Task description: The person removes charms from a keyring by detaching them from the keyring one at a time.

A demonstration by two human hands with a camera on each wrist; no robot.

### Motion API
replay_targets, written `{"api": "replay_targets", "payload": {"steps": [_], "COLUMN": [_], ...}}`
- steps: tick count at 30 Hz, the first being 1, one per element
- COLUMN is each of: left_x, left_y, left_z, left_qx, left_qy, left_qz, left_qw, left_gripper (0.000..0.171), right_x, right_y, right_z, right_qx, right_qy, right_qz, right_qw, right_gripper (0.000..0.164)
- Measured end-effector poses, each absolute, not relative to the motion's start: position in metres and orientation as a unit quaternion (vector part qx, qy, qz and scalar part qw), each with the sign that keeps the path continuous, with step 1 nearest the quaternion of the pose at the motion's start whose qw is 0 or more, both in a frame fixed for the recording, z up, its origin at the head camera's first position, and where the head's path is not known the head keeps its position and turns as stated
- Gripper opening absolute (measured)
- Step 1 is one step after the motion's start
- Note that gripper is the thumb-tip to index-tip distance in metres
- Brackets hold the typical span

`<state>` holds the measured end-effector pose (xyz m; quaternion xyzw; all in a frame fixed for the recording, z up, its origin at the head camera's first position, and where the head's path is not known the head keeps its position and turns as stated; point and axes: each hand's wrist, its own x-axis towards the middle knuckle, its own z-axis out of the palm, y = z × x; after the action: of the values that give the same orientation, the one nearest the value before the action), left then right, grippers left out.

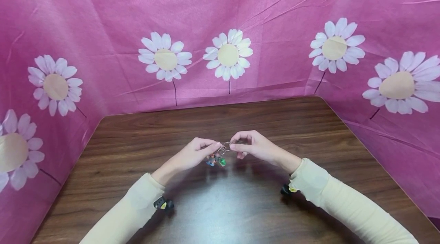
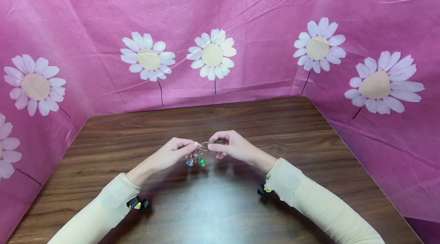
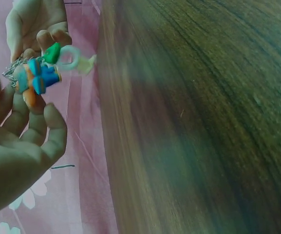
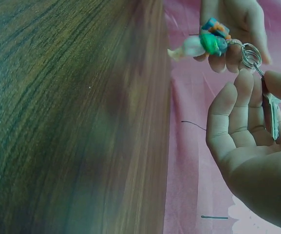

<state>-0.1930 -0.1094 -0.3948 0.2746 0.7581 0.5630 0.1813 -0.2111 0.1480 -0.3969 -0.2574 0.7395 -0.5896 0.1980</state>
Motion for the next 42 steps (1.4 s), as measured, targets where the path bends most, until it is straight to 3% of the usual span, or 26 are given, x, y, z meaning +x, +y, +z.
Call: {"api": "replay_targets", "payload": {"steps": [10, 15, 23, 35, 42], "left_x": [-0.1946, -0.1941, -0.1934, -0.193, -0.1941], "left_y": [-0.1106, -0.1111, -0.1108, -0.112, -0.1101], "left_z": [-0.3985, -0.4001, -0.3997, -0.3964, -0.3961], "left_qx": [0.309, 0.307, 0.295, 0.3, 0.282], "left_qy": [0.747, 0.753, 0.783, 0.759, 0.767], "left_qz": [0.547, 0.554, 0.539, 0.562, 0.563], "left_qw": [0.219, 0.177, 0.099, 0.134, 0.121], "left_gripper": [0.023, 0.018, 0.02, 0.019, 0.019], "right_x": [-0.2092, -0.2086, -0.2088, -0.2085, -0.2096], "right_y": [0.1478, 0.146, 0.1466, 0.1454, 0.1442], "right_z": [-0.3973, -0.3962, -0.3966, -0.396, -0.396], "right_qx": [-0.264, -0.267, -0.254, -0.244, -0.244], "right_qy": [0.742, 0.739, 0.741, 0.75, 0.753], "right_qz": [-0.58, -0.581, -0.583, -0.58, -0.575], "right_qw": [0.209, 0.212, 0.213, 0.206, 0.207], "right_gripper": [0.029, 0.032, 0.024, 0.026, 0.027]}}
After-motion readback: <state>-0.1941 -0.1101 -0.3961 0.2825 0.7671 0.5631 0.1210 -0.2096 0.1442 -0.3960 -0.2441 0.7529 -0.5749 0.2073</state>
